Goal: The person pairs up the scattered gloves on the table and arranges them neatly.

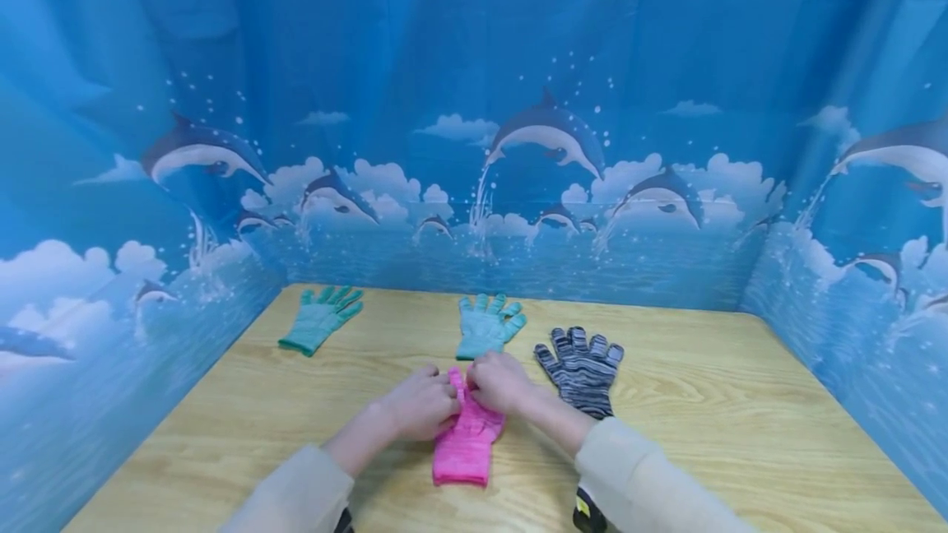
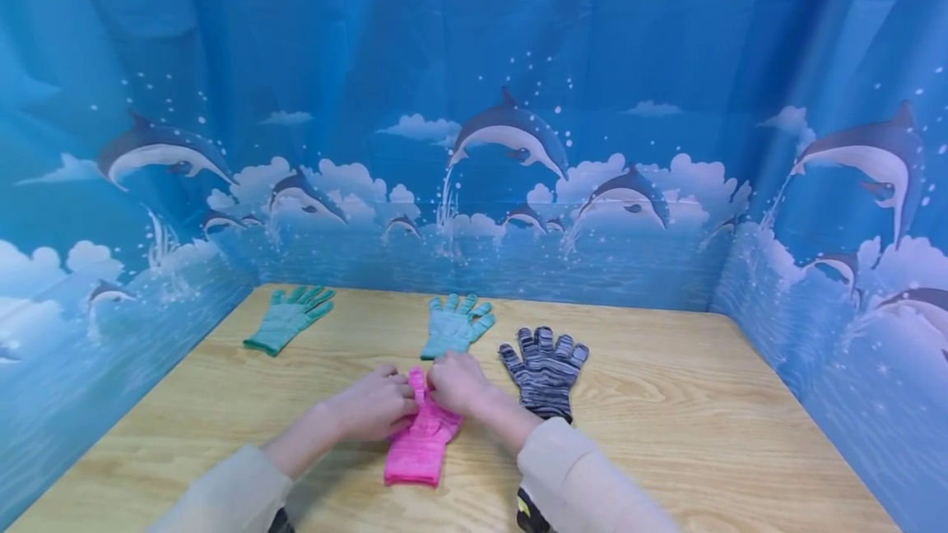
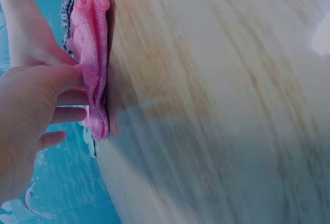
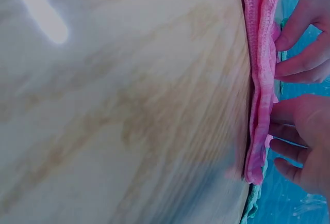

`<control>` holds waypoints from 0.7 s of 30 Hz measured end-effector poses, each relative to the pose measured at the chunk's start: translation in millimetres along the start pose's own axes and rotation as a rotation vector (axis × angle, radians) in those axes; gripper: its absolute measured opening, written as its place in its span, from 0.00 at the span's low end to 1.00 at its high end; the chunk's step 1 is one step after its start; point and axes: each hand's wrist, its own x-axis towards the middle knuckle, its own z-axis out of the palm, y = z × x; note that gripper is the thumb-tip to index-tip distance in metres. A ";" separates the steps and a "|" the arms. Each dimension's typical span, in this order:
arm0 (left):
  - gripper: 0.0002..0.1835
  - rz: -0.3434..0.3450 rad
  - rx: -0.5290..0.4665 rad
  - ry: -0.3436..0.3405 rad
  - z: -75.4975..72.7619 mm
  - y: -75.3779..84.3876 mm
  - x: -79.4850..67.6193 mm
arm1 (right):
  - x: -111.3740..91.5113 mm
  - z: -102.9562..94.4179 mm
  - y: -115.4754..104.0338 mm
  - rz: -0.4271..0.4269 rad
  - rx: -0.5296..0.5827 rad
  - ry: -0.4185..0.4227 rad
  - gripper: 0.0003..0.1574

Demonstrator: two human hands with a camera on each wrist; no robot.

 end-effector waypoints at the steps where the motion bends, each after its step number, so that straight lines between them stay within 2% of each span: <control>1: 0.06 -0.003 -0.003 -0.005 0.0 0.1 0.3 | 0.6 1.1 -0.3 0.000 -0.007 -0.002 0.05; 13: 0.06 -0.015 0.006 -0.039 0.1 2.2 0.8 | 2.9 9.2 0.9 -0.039 -0.042 0.002 0.05; 21: 0.05 0.001 0.016 -0.007 0.6 1.1 -1.4 | 2.0 12.3 3.1 -0.089 -0.048 0.063 0.02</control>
